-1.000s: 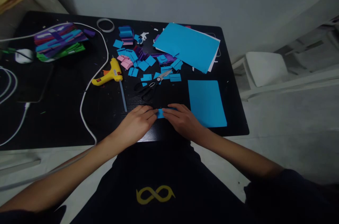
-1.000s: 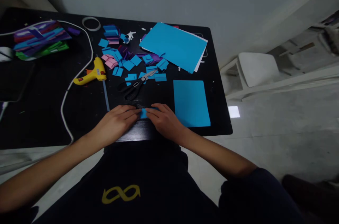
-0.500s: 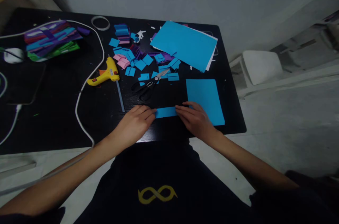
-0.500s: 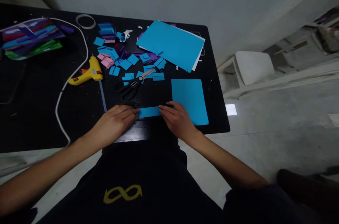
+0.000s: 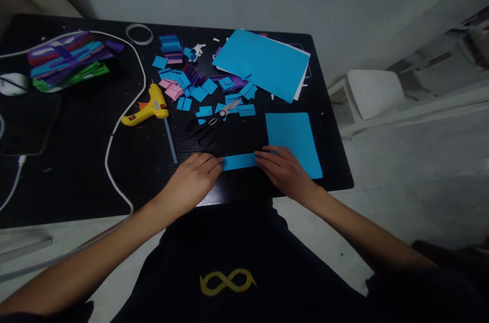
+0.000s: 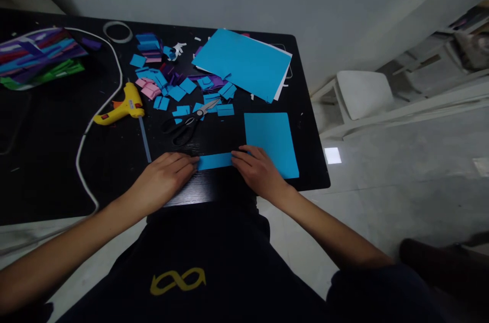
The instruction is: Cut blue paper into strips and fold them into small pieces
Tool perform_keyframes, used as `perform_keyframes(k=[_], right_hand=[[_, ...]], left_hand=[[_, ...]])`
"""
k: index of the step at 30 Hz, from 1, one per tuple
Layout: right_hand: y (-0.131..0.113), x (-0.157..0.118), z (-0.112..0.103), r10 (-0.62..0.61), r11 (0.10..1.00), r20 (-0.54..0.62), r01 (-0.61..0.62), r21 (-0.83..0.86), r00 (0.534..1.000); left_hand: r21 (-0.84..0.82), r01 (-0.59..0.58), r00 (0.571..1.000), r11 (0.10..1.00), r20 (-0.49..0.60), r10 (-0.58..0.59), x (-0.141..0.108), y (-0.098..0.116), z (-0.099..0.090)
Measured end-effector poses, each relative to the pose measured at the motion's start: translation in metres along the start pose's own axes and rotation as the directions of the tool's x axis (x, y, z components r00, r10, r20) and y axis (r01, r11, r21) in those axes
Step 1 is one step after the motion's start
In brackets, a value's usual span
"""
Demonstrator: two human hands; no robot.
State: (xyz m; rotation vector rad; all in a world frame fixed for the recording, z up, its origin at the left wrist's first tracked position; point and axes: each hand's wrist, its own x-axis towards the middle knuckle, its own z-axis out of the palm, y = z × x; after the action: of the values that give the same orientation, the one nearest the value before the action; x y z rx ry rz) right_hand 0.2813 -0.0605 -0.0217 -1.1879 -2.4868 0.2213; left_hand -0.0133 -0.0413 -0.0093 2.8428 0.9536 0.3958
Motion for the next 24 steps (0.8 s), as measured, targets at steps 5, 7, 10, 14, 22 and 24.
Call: perform_keyframes(k=[5, 7, 10, 14, 22, 24], right_hand=[[-0.006, 0.012, 0.005, -0.109, 0.994, 0.062, 0.108, 0.007, 0.992], [-0.01, 0.019, 0.007, -0.128, 0.991, 0.078, 0.126, 0.034, 0.989], [-0.018, 0.027, 0.01, -0.135, 0.99, 0.112, 0.13, 0.051, 0.985], [-0.031, 0.034, 0.017, -0.168, 0.986, 0.15, 0.166, 0.023, 0.974], [-0.043, 0.035, 0.029, -0.105, 0.993, 0.123, 0.097, 0.069, 0.987], [-0.044, 0.036, 0.026, -0.099, 0.994, 0.134, 0.092, 0.058, 0.986]], left_hand=[[-0.026, -0.001, 1.0, 1.0, 0.009, 0.001, 0.0, -0.001, -0.002], [-0.031, -0.013, 1.0, 0.999, 0.014, 0.014, 0.0, -0.002, -0.003], [-0.049, -0.029, 0.999, 0.998, 0.016, 0.03, 0.0, -0.003, -0.003], [-0.035, -0.048, 0.998, 0.998, 0.037, 0.049, 0.001, -0.003, -0.004], [0.079, -0.094, 0.996, 0.992, 0.011, 0.094, 0.003, 0.0, -0.008], [0.105, -0.101, 0.995, 0.989, 0.018, 0.099, 0.003, -0.001, -0.008]])
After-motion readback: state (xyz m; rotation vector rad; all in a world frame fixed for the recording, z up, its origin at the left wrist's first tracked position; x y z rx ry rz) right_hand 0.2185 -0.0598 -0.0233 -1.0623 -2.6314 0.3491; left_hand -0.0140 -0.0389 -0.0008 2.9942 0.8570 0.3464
